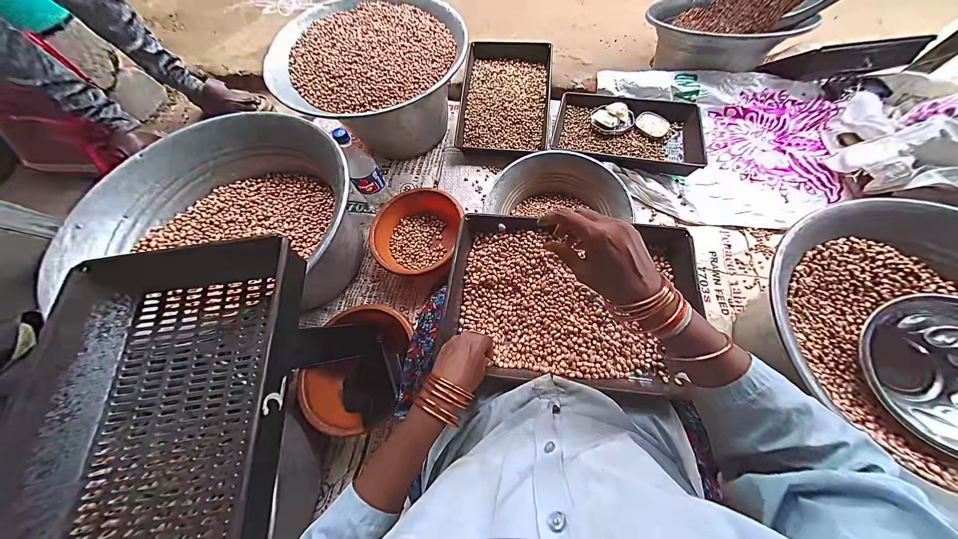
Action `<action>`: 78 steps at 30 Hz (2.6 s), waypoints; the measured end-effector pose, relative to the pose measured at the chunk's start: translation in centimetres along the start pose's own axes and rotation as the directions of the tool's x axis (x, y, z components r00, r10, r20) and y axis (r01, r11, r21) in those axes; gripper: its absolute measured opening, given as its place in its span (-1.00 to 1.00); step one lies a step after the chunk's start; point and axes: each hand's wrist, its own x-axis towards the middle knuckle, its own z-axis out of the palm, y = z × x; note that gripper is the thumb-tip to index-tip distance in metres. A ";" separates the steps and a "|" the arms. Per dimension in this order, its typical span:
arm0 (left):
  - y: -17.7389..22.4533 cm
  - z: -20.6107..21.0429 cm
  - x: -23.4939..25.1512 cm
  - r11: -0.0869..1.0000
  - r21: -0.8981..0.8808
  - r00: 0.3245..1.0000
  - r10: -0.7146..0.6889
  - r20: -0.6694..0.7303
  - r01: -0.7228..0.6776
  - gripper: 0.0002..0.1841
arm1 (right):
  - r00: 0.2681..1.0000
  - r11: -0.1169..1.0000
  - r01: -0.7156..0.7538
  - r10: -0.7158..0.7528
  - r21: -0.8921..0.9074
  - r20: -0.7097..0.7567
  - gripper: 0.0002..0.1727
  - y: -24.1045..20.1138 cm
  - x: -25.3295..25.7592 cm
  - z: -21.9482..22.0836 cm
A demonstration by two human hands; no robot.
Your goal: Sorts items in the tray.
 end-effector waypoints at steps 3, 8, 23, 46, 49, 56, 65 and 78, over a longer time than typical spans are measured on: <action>0.2 -0.3 0.1 1.000 0.011 1.000 -0.001 0.027 0.000 -0.74 | 0.997 0.999 0.010 -0.008 0.030 -0.078 -0.76 -0.5 1.2 -0.7; -2.9 -3.5 -1.0 0.987 -0.159 0.744 -0.108 -0.660 0.003 -0.70 | 0.879 0.939 -0.328 0.342 -0.099 0.333 -0.57 4.1 -3.2 0.3; 8.5 0.9 3.4 0.982 -0.156 0.994 0.107 -0.011 -0.108 -0.17 | 0.265 0.711 -0.597 0.612 -0.372 0.745 -0.16 2.1 -13.2 3.5; 0.4 -1.8 4.7 0.993 0.089 0.954 -0.047 -0.297 0.076 -0.65 | 0.810 0.931 -0.364 0.335 -0.035 0.482 -0.80 3.0 -8.3 1.2; -1.2 -4.3 3.5 0.997 -0.047 0.844 -0.082 -0.530 0.067 -0.74 | 0.811 0.932 -0.358 0.336 -0.049 0.479 -0.81 2.9 -8.1 1.0; -0.8 -5.4 3.0 0.948 -0.080 0.672 0.157 -0.724 -0.308 -0.85 | 0.759 0.872 -0.481 0.467 -0.093 0.455 -0.79 4.4 -9.8 -0.2; 5.2 0.9 5.6 0.952 -0.006 0.905 0.288 -0.314 -0.305 -0.70 | 0.763 0.878 -0.478 0.426 -0.020 0.486 -0.78 3.4 -11.4 0.9; -1.5 -2.6 2.1 0.944 -0.095 0.649 0.143 -0.747 -0.317 -0.81 | 0.746 0.996 0.092 -0.074 0.008 0.661 -0.85 -0.4 -10.0 7.8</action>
